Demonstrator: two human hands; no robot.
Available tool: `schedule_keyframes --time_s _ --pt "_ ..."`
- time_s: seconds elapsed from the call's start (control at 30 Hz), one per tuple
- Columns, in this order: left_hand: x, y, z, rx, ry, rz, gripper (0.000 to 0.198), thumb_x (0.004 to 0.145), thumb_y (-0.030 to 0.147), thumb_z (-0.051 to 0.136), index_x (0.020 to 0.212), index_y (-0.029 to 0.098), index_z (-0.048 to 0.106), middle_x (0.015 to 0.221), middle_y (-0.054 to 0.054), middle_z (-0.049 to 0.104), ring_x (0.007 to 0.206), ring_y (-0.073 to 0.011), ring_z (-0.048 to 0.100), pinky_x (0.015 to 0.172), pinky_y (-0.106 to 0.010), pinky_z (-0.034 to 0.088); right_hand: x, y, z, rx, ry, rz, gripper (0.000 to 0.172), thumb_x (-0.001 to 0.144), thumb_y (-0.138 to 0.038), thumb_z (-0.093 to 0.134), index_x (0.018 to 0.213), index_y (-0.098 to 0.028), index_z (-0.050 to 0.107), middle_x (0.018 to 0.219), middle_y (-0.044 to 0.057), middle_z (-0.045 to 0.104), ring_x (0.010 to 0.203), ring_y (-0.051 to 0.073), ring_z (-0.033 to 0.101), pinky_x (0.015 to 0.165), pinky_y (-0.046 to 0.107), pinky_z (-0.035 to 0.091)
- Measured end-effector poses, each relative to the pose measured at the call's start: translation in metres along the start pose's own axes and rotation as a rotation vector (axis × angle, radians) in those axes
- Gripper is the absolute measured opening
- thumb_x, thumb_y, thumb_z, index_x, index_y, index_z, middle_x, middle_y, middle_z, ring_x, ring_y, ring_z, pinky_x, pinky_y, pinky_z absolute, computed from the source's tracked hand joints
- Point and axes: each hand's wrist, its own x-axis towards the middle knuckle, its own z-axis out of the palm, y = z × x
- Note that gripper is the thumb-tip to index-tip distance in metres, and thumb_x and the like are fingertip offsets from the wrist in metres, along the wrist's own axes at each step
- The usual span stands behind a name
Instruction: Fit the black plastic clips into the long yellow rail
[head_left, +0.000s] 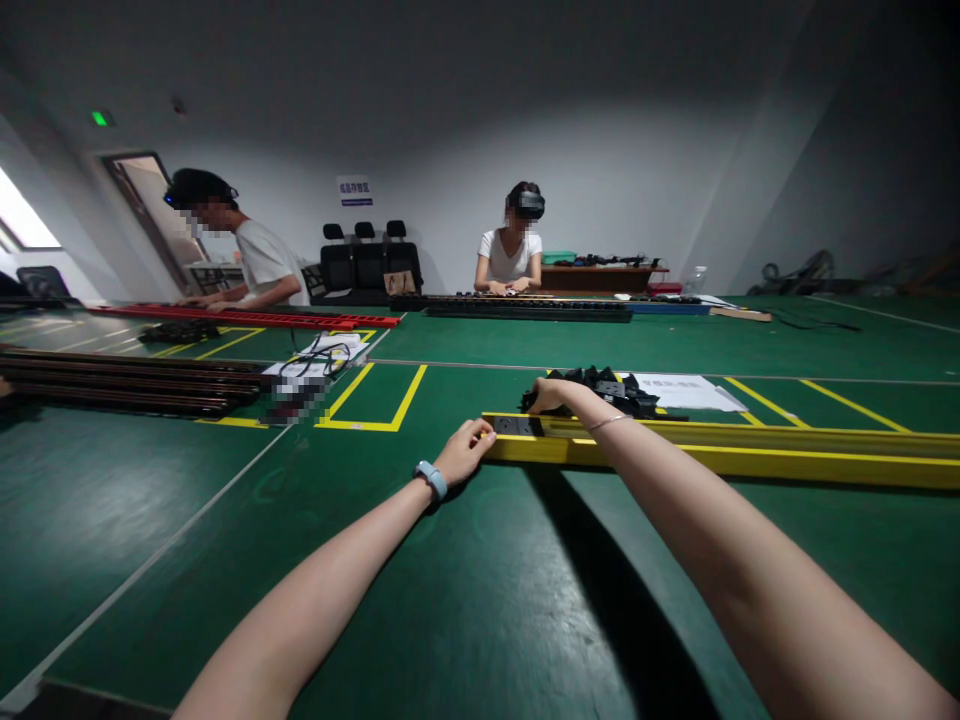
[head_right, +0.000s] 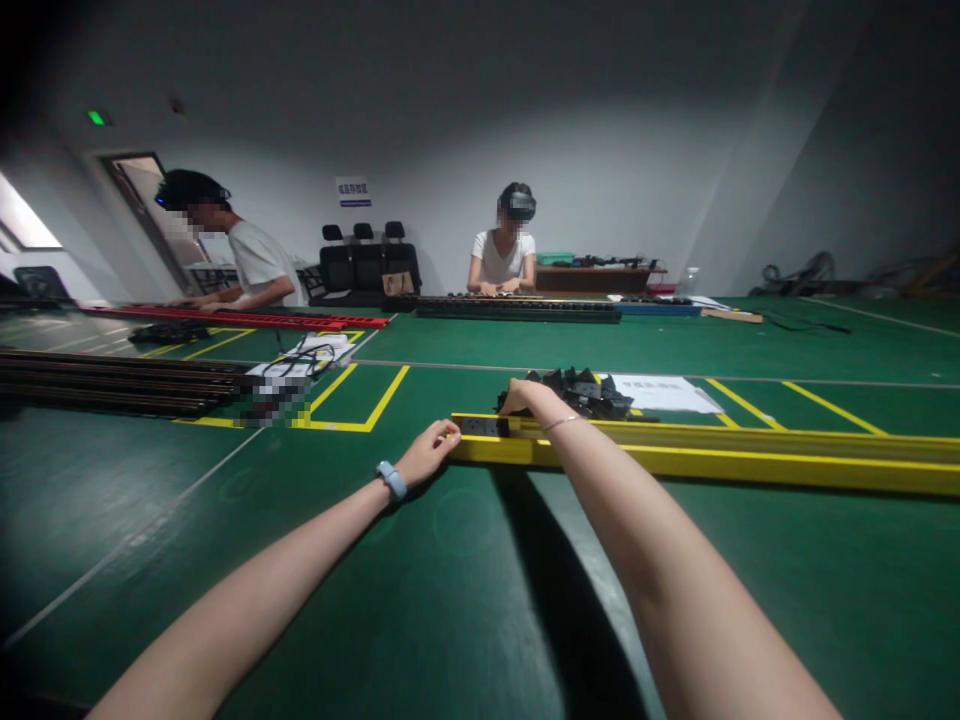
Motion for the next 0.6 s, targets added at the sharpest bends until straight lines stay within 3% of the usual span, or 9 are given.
schedule_keyframes --time_s 0.13,0.27,0.33,0.4,0.47,0.53,0.6 --pt "0.001 -0.001 0.000 0.041 -0.005 0.019 0.028 0.089 0.045 0.043 0.089 0.020 0.057 0.091 -0.002 0.053 0.082 -0.0150 0.054 0.076 -0.027 0.044 -0.003 0.001 0.005 0.012 0.043 0.002 0.043 0.046 -0.027 0.085 0.084 -0.012 0.072 0.079 0.009 0.071 0.075 0.023 0.065 0.066 0.028 0.049" --pt "0.001 -0.003 0.000 0.074 0.001 0.036 0.031 0.091 0.045 0.038 0.092 0.021 0.057 0.090 -0.003 0.053 0.084 -0.0156 0.053 0.077 -0.027 0.043 -0.024 0.011 0.008 0.065 0.221 0.001 0.035 0.069 -0.033 0.074 0.097 -0.013 0.068 0.094 0.011 0.069 0.090 0.022 0.064 0.077 0.027 0.047" --pt "0.001 -0.004 0.001 0.079 0.003 0.042 0.031 0.092 0.045 0.037 0.092 0.021 0.057 0.090 -0.003 0.053 0.084 -0.0155 0.053 0.077 -0.027 0.042 -0.042 0.014 0.010 0.146 0.426 -0.007 0.034 0.080 -0.037 0.064 0.103 -0.013 0.065 0.103 0.012 0.066 0.097 0.021 0.061 0.082 0.028 0.046" --pt "0.001 -0.004 0.001 0.078 0.007 0.039 0.031 0.092 0.045 0.037 0.092 0.021 0.057 0.090 -0.003 0.053 0.083 -0.0151 0.053 0.076 -0.026 0.042 -0.067 0.014 0.016 0.334 0.733 -0.070 0.032 0.082 -0.039 0.062 0.100 -0.013 0.064 0.101 0.012 0.065 0.094 0.021 0.060 0.083 0.030 0.046" --pt "0.001 -0.004 0.001 0.070 0.014 0.038 0.031 0.092 0.045 0.037 0.091 0.021 0.057 0.090 -0.002 0.053 0.082 -0.0150 0.053 0.077 -0.026 0.042 -0.095 0.009 0.029 0.528 0.922 -0.170 0.033 0.081 -0.044 0.062 0.096 -0.015 0.064 0.095 0.010 0.063 0.087 0.020 0.059 0.079 0.032 0.048" --pt "0.000 -0.002 0.002 0.059 0.018 0.046 0.031 0.092 0.045 0.038 0.089 0.021 0.057 0.089 -0.002 0.053 0.082 -0.0150 0.053 0.077 -0.026 0.043 -0.121 0.000 0.045 0.678 0.938 -0.247 0.035 0.080 -0.048 0.062 0.095 -0.017 0.063 0.092 0.008 0.062 0.081 0.019 0.059 0.071 0.031 0.049" --pt "-0.001 0.000 0.002 0.048 0.021 0.048 0.031 0.091 0.045 0.039 0.088 0.021 0.058 0.088 -0.002 0.053 0.083 -0.0153 0.053 0.078 -0.026 0.043 -0.141 -0.010 0.063 0.788 0.839 -0.308 0.034 0.080 -0.049 0.062 0.093 -0.018 0.063 0.092 0.007 0.061 0.079 0.018 0.059 0.065 0.029 0.050"
